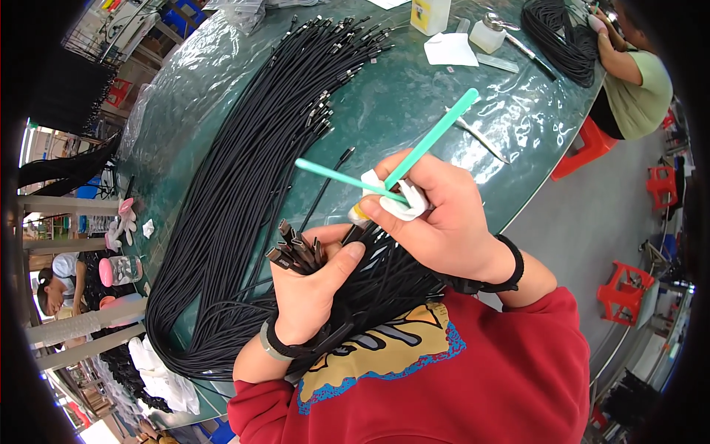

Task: The person gathers several black cables and wipes the metal connectors one by one with a cloth-wrapped stick. After cleaning the connectors, the person bundles the cables together and sets them back on the table.

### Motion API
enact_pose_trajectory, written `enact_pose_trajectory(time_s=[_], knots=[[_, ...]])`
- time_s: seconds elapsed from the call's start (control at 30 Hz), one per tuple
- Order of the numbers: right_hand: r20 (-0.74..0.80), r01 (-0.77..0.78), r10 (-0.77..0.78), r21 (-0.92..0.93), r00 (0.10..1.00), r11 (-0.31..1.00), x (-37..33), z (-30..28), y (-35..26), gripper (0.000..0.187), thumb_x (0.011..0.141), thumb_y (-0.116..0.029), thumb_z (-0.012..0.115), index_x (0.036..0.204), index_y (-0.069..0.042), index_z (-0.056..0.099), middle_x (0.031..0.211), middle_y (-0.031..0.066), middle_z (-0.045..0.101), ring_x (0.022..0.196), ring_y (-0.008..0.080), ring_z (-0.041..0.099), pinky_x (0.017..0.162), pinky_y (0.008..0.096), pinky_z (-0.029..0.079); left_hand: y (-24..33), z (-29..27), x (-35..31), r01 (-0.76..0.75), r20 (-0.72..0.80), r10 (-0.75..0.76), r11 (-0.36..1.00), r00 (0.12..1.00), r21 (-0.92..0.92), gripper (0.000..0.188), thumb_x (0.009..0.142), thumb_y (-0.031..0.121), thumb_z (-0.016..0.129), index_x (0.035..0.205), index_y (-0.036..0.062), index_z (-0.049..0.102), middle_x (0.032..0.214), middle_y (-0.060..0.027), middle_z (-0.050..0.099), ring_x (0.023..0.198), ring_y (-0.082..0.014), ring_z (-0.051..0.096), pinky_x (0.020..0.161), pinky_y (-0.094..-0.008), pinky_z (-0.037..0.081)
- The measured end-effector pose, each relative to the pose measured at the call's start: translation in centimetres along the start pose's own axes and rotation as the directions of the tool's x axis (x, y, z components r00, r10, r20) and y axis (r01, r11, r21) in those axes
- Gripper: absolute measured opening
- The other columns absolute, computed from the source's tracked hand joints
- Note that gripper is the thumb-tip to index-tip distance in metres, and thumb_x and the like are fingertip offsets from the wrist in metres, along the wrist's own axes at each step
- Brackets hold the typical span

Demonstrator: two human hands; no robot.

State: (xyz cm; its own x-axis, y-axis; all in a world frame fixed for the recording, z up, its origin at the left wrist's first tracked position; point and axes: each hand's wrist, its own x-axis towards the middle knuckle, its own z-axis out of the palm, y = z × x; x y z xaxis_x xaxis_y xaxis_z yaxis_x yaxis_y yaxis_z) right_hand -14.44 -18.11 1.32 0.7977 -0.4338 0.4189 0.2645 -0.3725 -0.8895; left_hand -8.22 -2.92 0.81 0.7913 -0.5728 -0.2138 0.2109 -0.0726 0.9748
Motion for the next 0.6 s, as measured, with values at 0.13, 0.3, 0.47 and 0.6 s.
enact_pose_trajectory(time_s=[0.13, 0.3, 0.47, 0.6], knots=[[0.027, 0.064, -0.063, -0.042, 0.998, 0.997, -0.32, -0.1, 0.26, 0.016, 0.072, -0.003, 0.065, 0.081, -0.001, 0.052, 0.065, 0.0022, 0.052, 0.055, 0.0062, 0.046, 0.048, 0.0198, 0.034, -0.13, -0.1, -0.07, 0.002, -0.012, -0.002, 1.0, 1.0, -0.006, 0.025, 0.067, -0.001, 0.065, 0.091, -0.0031, 0.058, 0.061, 0.0013, 0.05, 0.05, -0.0039, 0.042, 0.046, -0.0167, 0.03], [0.047, 0.088, -0.085, -0.054, 0.995, 0.995, -0.8, -0.73, 0.45, 0.017, 0.07, -0.002, 0.066, 0.081, -0.001, 0.053, 0.065, 0.0032, 0.052, 0.052, 0.0094, 0.046, 0.047, 0.0218, 0.034, -0.03, -0.3, -0.06, -0.001, -0.012, 0.001, 1.0, 1.0, 0.021, 0.026, 0.067, -0.001, 0.065, 0.092, -0.0029, 0.057, 0.063, 0.0007, 0.052, 0.051, -0.0042, 0.043, 0.047, -0.0167, 0.031], [0.01, 0.149, -0.149, -0.067, 0.989, 0.987, -0.11, -0.46, 0.61, 0.019, 0.068, -0.002, 0.067, 0.081, -0.001, 0.053, 0.066, 0.0044, 0.053, 0.051, 0.0117, 0.046, 0.047, 0.0228, 0.034, -0.31, -0.05, -0.24, -0.048, -0.027, 0.049, 0.999, 0.998, 0.021, 0.025, 0.068, 0.0, 0.066, 0.091, -0.0029, 0.058, 0.064, 0.0006, 0.053, 0.051, -0.0039, 0.043, 0.047, -0.0167, 0.032], [0.002, 0.18, -0.18, -0.091, 0.984, 0.979, -0.13, -0.37, 0.69, 0.019, 0.068, -0.001, 0.066, 0.081, -0.001, 0.053, 0.066, 0.0053, 0.053, 0.052, 0.0124, 0.047, 0.047, 0.0232, 0.035, -0.14, -0.06, -0.12, 0.0, -0.031, 0.001, 1.0, 1.0, 0.026, 0.025, 0.068, 0.0, 0.066, 0.091, -0.0033, 0.058, 0.064, 0.0004, 0.053, 0.051, -0.0037, 0.043, 0.047, -0.0166, 0.032]])
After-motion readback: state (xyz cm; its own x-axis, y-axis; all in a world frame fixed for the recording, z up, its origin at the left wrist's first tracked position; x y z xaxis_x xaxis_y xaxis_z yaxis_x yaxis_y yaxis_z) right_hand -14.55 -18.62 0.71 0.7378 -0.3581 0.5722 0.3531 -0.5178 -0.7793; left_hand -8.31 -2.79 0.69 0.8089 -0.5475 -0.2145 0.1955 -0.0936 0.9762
